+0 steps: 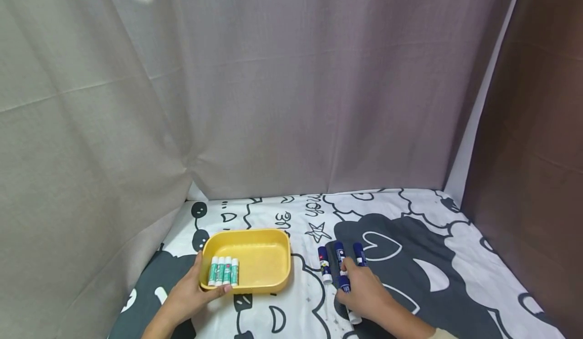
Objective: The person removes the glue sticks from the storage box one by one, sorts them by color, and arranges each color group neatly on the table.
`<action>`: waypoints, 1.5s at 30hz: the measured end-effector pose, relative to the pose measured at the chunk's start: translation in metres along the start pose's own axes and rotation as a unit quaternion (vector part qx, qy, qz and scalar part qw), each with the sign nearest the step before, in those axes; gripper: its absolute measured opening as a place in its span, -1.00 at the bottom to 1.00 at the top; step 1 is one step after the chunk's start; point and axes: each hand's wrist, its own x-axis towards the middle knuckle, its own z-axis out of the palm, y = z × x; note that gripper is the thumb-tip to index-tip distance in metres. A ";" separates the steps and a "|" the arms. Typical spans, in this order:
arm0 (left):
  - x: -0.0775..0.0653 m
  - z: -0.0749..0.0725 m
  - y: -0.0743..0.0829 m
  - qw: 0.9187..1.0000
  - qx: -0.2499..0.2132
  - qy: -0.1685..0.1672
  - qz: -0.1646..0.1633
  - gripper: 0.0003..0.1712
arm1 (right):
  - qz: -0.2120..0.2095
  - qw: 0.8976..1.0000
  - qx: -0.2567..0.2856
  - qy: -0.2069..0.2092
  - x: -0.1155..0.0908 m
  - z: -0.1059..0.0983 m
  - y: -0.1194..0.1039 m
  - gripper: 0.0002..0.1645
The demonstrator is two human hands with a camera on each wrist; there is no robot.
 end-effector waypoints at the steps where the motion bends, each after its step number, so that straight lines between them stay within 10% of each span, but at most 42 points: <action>1: 0.000 0.000 0.000 1.000 0.000 0.000 -0.001 0.77 | 0.001 1.000 -0.004 0.004 0.000 -0.003 0.002 -0.44; 26: 0.000 0.001 -0.002 1.000 -0.003 -0.008 -0.005 0.74 | -0.004 0.993 -0.078 0.087 0.045 -0.038 0.083 -0.33; 45: -0.001 0.000 -0.002 1.000 0.001 0.001 0.006 0.74 | -0.033 0.983 -0.116 0.136 0.059 -0.028 0.097 -0.44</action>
